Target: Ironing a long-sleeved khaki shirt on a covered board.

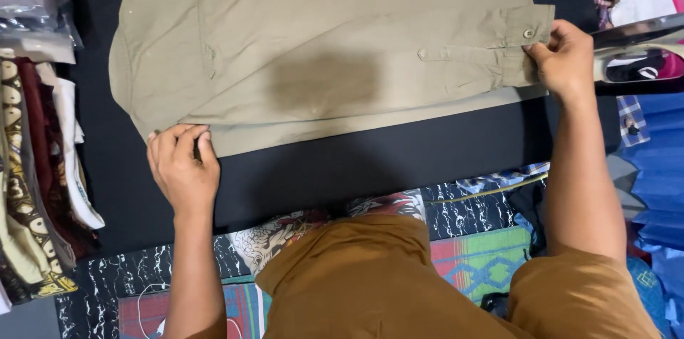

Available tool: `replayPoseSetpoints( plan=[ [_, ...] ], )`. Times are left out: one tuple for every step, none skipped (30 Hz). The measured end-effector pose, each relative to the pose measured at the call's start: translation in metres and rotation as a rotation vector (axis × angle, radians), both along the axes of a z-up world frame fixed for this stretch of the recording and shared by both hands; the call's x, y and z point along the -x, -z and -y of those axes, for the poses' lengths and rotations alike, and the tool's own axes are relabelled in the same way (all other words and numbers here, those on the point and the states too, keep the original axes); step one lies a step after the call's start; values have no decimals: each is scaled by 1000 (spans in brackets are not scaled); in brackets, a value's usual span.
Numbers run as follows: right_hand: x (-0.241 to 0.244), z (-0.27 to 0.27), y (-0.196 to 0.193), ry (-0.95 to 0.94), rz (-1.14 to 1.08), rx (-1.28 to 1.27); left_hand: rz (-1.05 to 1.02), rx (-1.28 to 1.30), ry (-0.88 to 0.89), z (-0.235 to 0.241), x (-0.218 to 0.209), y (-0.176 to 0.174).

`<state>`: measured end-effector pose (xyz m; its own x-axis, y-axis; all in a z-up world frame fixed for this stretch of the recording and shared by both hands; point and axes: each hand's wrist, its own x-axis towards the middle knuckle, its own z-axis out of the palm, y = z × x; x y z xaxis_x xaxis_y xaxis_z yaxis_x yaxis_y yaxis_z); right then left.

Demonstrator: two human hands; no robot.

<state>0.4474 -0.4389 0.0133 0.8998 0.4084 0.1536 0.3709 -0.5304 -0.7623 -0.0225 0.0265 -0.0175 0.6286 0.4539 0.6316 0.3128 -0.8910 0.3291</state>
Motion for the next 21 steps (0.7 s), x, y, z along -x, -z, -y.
replayPoseSetpoints(
  plan=[
    [-3, 2, 4, -16, 20, 10, -1, 1, -26, -1, 1, 2],
    [-5, 4, 9, -32, 39, 20, -2, 2, -53, -2, 3, 4],
    [-6, 4, 12, -30, 38, 19, -3, 2, -51, -1, 3, 4],
    [-7, 3, 15, 1, 14, 27, -22, 3, -80, 0, 4, 3],
    [-7, 3, 19, 31, -9, 34, -41, 3, -108, 0, 5, 3],
    [-6, 2, 19, 34, -12, 33, -43, 2, -105, 1, 5, 0],
    [-5, 1, 19, 35, -6, 35, -35, 41, -105, 2, 5, -3],
    [-6, -1, 18, 34, 3, 36, -24, 79, -105, 3, 4, -6],
    [-8, 1, 19, 36, 3, 33, -24, 77, -103, 3, 2, -11],
    [-9, 2, 20, 32, 49, 54, -10, 57, -88, 3, 2, -15],
    [-11, 3, 21, 28, 95, 74, 4, 38, -73, 3, 1, -19],
    [-9, 3, 19, 29, 95, 73, 5, 37, -72, 1, 2, -18],
    [-7, 3, 17, 63, 179, 157, -25, 3, -85, -2, 3, -18],
    [-6, 2, 14, 95, 263, 243, -56, -31, -100, -5, 5, -17],
    [-3, 0, 12, 95, 263, 242, -56, -31, -101, -7, 5, -16],
    [-1, -2, 10, 121, 276, 295, -35, -43, -73, -10, 5, -14],
    [1, -4, 8, 148, 289, 348, -15, -55, -45, -12, 6, -12],
    [2, -4, 10, 148, 291, 347, -13, -56, -45, -13, 5, -11],
    [3, -4, 12, 117, 362, 327, 11, -75, -41, -13, 5, -10],
    [5, -3, 15, 84, 431, 307, 34, -94, -37, -13, 6, -9],
    [7, -5, 14, 84, 430, 307, 33, -94, -38, -14, 7, -7]
  ],
)
